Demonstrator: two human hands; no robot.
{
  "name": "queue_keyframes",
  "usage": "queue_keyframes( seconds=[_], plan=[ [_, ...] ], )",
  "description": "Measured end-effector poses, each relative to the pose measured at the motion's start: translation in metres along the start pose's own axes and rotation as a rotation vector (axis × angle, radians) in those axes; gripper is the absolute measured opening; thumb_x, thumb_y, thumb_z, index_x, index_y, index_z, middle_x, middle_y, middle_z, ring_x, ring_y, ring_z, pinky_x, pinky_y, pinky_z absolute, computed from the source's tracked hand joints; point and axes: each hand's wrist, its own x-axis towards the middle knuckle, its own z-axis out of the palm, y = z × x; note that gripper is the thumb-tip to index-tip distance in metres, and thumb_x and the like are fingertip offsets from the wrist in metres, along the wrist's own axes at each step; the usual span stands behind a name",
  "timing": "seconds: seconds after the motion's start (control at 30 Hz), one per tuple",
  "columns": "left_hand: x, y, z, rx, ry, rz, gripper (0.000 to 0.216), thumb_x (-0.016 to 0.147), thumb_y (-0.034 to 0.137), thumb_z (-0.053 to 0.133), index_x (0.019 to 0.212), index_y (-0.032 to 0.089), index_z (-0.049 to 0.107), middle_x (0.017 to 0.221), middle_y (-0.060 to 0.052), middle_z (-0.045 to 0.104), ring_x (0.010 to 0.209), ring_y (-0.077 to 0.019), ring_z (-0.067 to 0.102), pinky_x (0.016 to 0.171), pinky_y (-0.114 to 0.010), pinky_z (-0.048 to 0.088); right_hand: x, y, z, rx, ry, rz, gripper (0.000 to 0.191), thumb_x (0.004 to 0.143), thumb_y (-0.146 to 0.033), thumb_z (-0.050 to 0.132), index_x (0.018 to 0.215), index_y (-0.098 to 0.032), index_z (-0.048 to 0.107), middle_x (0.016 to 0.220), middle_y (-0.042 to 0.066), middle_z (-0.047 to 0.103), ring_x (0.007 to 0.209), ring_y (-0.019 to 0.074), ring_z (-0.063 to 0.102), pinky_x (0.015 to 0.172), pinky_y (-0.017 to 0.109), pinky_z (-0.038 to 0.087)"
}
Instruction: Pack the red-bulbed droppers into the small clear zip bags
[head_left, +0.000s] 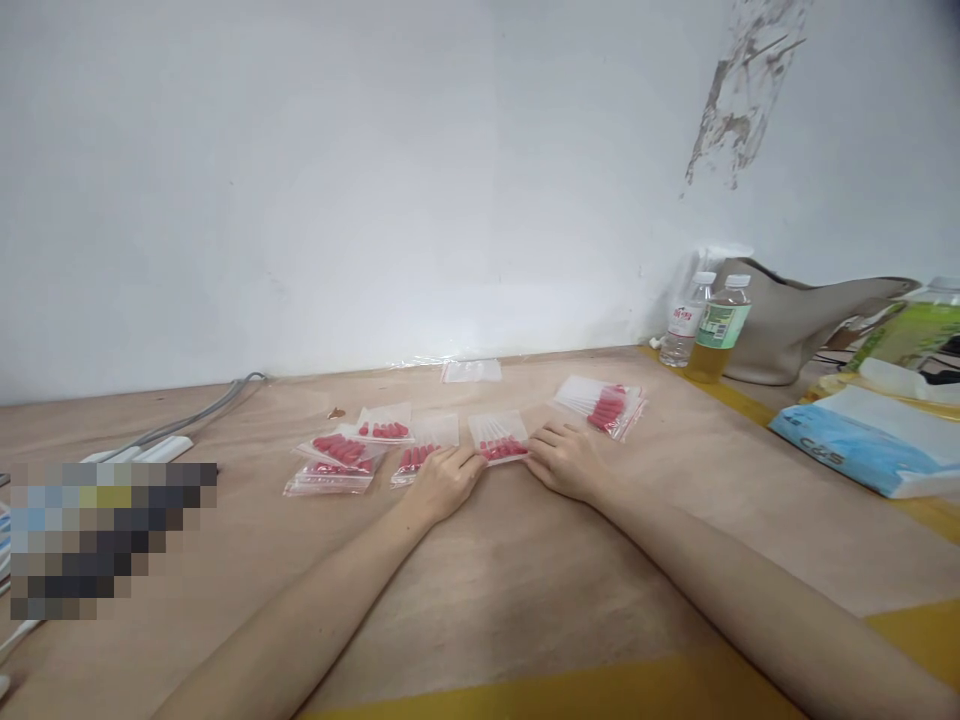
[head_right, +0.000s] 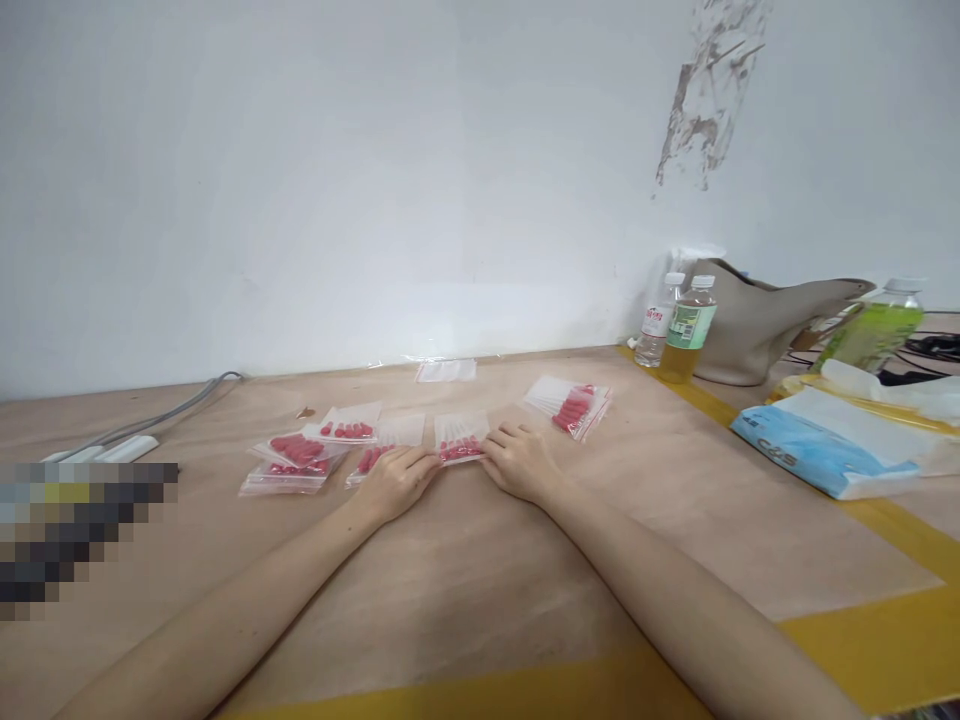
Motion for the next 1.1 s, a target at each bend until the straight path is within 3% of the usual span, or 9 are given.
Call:
queue_keyframes(
  seconds=[0.2,0.33,0.53,0.9,1.0,1.1],
  plan=[
    [0.001,0.001,0.001,-0.016,-0.003,0.045,0.023,0.089,0.016,0.036,0.088,0.016,0.058,0.084,-0.007,0.063,0.074,-0.0164,0.060,0.067,-0.029,0.047,0.018,-0.030,0.014,-0.021,0.031,-0.070,0.021,0.085,-0.018,0.039,0.078,-0.018,0.060,0.078,0.005,0.062,0.076,0.0160,0.050,0.060,0.028,0.030],
    [0.001,0.001,0.001,-0.032,-0.007,0.055,0.022,0.089,0.015,0.036,0.089,0.015,0.058,0.085,-0.007,0.063,0.076,-0.0168,0.060,0.068,-0.030,0.048,0.020,-0.035,0.015,-0.049,0.042,-0.118,0.023,0.086,-0.017,0.038,0.076,-0.017,0.059,0.077,0.005,0.061,0.074,0.0157,0.049,0.057,0.029,0.028],
    [0.002,0.003,-0.002,-0.035,-0.009,0.039,0.024,0.088,0.016,0.035,0.085,0.017,0.059,0.080,-0.007,0.062,0.071,-0.0157,0.059,0.066,-0.028,0.048,0.016,-0.026,0.012,-0.027,0.032,-0.136,0.021,0.085,-0.016,0.040,0.076,-0.018,0.059,0.077,0.006,0.061,0.075,0.0154,0.048,0.059,0.028,0.028],
    [-0.009,0.004,-0.013,-0.067,-0.027,-0.010,0.021,0.086,0.017,0.040,0.081,0.017,0.060,0.077,-0.005,0.063,0.069,-0.0165,0.059,0.063,-0.028,0.046,-0.015,0.007,0.009,-0.091,-0.012,0.031,0.029,0.088,-0.023,0.036,0.072,-0.017,0.059,0.070,0.006,0.062,0.067,0.0147,0.053,0.066,0.029,0.030],
    [-0.008,0.005,-0.016,-0.093,-0.013,-0.055,0.018,0.087,0.019,0.042,0.085,0.017,0.059,0.084,-0.006,0.063,0.076,-0.0171,0.059,0.071,-0.029,0.046,-0.015,0.007,0.011,-0.077,-0.006,0.034,0.030,0.088,-0.023,0.035,0.072,-0.017,0.059,0.069,0.006,0.062,0.065,0.0145,0.054,0.066,0.028,0.031],
    [-0.003,0.006,-0.018,-0.096,-0.017,-0.112,0.024,0.084,0.025,0.049,0.106,0.016,0.054,0.109,-0.010,0.057,0.100,-0.0229,0.051,0.084,-0.036,0.043,-0.013,0.005,0.005,-0.013,-0.019,0.037,0.028,0.087,-0.025,0.037,0.072,-0.017,0.059,0.070,0.006,0.063,0.066,0.0155,0.055,0.065,0.028,0.031]
  ],
)
